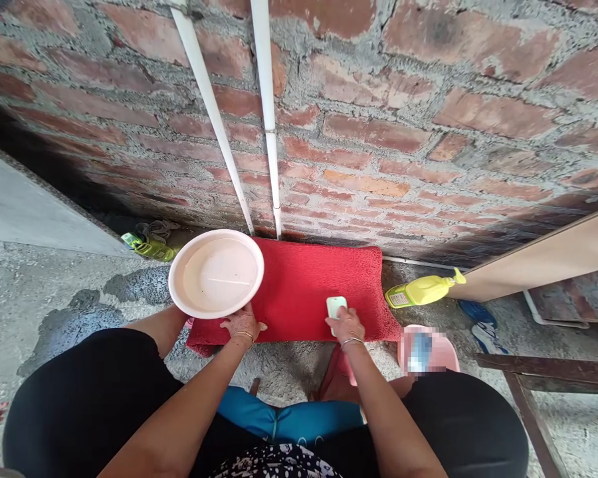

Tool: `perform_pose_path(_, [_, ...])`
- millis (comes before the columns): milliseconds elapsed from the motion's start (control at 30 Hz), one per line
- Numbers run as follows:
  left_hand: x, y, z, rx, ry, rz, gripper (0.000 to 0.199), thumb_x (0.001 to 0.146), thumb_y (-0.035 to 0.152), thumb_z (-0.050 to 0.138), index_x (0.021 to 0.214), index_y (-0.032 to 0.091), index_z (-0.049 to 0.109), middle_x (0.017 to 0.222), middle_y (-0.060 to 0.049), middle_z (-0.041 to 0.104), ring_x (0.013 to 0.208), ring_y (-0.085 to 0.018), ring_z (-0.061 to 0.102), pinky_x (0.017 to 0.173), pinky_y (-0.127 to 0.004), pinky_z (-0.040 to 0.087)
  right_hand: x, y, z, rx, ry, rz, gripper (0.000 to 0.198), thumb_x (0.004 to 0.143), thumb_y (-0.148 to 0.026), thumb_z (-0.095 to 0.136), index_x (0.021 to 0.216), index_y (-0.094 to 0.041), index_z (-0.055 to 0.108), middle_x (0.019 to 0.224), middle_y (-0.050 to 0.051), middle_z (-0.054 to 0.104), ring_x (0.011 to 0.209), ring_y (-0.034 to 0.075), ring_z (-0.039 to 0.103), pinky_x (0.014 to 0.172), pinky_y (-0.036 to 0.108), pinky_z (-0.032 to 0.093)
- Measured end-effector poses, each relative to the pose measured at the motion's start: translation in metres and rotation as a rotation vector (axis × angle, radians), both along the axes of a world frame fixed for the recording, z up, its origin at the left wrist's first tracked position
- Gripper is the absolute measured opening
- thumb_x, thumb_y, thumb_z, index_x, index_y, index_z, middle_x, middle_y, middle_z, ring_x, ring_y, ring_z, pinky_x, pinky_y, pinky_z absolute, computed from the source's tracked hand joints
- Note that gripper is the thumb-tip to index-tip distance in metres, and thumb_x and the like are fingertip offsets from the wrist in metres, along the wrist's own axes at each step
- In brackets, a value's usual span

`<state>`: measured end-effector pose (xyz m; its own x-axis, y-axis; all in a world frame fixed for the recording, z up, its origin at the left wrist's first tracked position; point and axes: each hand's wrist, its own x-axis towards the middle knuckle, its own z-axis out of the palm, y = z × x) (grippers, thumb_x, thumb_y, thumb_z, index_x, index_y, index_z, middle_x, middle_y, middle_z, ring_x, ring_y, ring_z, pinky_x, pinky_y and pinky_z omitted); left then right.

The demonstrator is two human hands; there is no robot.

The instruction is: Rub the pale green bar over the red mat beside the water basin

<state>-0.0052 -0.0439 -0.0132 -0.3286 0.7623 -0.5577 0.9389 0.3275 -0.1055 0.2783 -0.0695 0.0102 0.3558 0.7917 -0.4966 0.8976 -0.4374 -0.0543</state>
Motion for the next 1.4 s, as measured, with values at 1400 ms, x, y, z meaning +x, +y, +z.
perform_pose_path(1400, [-0.004,0.0,-0.01,-0.053,0.101,-0.134,0.1,0.05,0.027,0.074,0.138,0.021,0.026,0.127,-0.024,0.048,0.115,-0.044,0.045,0.078,-0.061,0.041,-0.121,0.063,0.006,0.03,0.152,0.184,0.044,0.072,-0.056,0.057,0.105,-0.027,0.053,0.106,0.005,0.051,0.089,0.019,0.056,0.072,0.029,0.04])
